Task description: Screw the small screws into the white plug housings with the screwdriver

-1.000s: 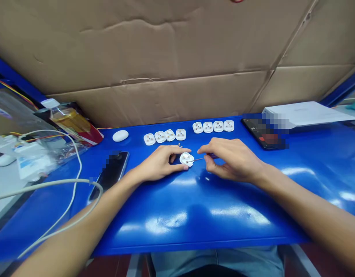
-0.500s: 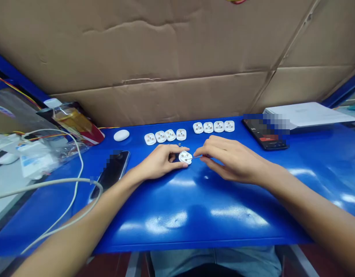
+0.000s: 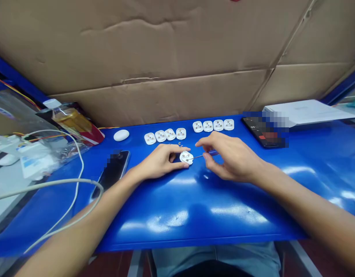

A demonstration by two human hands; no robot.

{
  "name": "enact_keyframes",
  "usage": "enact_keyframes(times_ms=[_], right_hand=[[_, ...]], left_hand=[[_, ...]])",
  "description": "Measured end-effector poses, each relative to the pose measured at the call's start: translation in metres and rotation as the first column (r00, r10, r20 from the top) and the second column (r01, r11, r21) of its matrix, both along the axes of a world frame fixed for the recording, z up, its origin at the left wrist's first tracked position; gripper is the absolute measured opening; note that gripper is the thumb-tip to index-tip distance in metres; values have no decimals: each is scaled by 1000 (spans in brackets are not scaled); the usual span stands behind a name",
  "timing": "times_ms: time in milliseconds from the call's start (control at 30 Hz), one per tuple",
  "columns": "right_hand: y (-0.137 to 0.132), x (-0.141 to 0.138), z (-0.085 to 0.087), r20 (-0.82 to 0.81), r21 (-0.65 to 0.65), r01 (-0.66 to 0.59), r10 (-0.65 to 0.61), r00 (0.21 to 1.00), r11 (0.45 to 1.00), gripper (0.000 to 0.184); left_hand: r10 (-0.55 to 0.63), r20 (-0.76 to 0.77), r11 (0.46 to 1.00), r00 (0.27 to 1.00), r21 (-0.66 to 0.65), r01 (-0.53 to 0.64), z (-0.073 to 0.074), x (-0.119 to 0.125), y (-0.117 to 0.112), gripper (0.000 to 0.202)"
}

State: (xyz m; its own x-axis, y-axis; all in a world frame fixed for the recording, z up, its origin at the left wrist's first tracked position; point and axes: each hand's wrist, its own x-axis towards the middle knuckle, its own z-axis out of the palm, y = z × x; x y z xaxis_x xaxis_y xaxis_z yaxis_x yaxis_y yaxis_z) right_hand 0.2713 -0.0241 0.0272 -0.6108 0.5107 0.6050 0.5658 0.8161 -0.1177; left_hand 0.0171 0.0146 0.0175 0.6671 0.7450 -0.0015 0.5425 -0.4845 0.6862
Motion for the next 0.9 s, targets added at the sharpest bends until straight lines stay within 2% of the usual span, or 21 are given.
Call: enact_keyframes(times_ms=[200,433,633,733,833,900], right_hand=[[0,3,2,47,-15,76,-75,996,997,17],[-1,1,4,9,40,-41,41,999,998,23],[-1,1,1,27,6,44,-44,999,999,19],[0,0,0,12,24,8,-9,1000,1000,16],[-2,-1,1,-29,-1,-34,34,999,999,25],[-3,-1,1,-51,-37,-12,10,999,999,27]], left_hand=[[-20,2,1000,1000,19,20,-2,-1,1,53],[-10,4,1000,1000,0,10,-1,-1,1,54],[-26,-4,1000,1000,17,26,0,-2,1,56],[-34,-5,999,999,11,34,-1,-2,1,56],[-19,-3,1000,1000,0,19,-2,-3,2,56],[-15,-1,1000,1000,1,15,-2,-3,2,56]])
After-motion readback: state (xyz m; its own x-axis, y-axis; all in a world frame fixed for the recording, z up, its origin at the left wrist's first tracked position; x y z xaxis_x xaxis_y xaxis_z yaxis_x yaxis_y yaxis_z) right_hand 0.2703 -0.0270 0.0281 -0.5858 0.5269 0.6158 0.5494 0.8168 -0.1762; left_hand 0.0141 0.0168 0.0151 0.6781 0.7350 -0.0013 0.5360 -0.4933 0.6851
